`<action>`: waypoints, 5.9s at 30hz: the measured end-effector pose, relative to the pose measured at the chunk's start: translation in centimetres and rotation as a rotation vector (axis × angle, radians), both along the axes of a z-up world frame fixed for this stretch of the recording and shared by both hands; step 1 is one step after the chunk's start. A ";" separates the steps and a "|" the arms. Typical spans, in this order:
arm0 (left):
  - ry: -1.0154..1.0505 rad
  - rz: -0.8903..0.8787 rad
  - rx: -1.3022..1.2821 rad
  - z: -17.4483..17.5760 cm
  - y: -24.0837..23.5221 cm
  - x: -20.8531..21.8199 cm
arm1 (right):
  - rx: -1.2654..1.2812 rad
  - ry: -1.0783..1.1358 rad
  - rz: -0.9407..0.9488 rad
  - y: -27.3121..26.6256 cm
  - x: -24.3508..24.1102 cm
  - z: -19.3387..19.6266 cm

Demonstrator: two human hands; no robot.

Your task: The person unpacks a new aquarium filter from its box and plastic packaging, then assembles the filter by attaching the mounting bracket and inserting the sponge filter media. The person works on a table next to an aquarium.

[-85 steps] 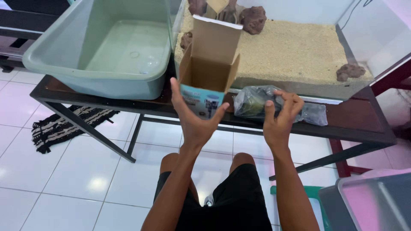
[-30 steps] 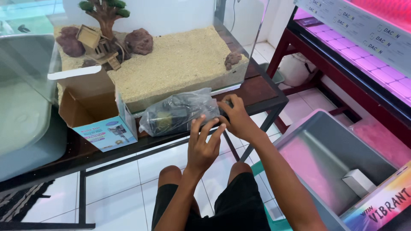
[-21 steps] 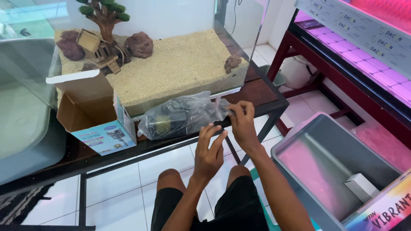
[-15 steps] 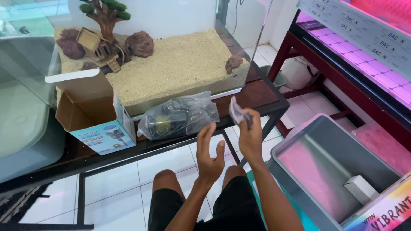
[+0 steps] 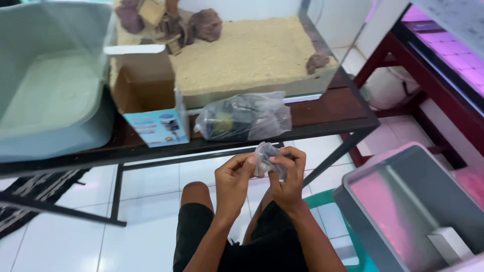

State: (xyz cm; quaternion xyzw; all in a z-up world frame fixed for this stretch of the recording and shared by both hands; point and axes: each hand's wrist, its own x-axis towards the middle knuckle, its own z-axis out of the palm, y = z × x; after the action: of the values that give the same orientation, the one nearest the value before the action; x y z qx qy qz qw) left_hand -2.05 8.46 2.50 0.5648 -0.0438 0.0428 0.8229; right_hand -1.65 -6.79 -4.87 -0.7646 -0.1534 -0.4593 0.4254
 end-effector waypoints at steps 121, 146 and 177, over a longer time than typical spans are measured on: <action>-0.052 -0.661 0.394 -5.1 -6.6 3.5 | -0.149 0.484 -0.358 -11.6 6.7 6.9; -0.074 -0.711 0.237 -3.7 -5.3 4.4 | -0.642 0.760 0.137 -7.6 0.6 12.8; -0.041 -0.631 0.272 -6.9 -7.4 5.7 | -0.447 0.124 -0.358 -15.9 8.8 7.2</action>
State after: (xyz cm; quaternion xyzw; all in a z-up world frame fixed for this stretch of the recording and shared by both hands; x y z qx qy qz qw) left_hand 3.62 1.08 -4.40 0.6270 -0.2381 -0.2087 0.7118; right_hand 7.18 -22.73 2.32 -0.8809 -0.0870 -0.4341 0.1671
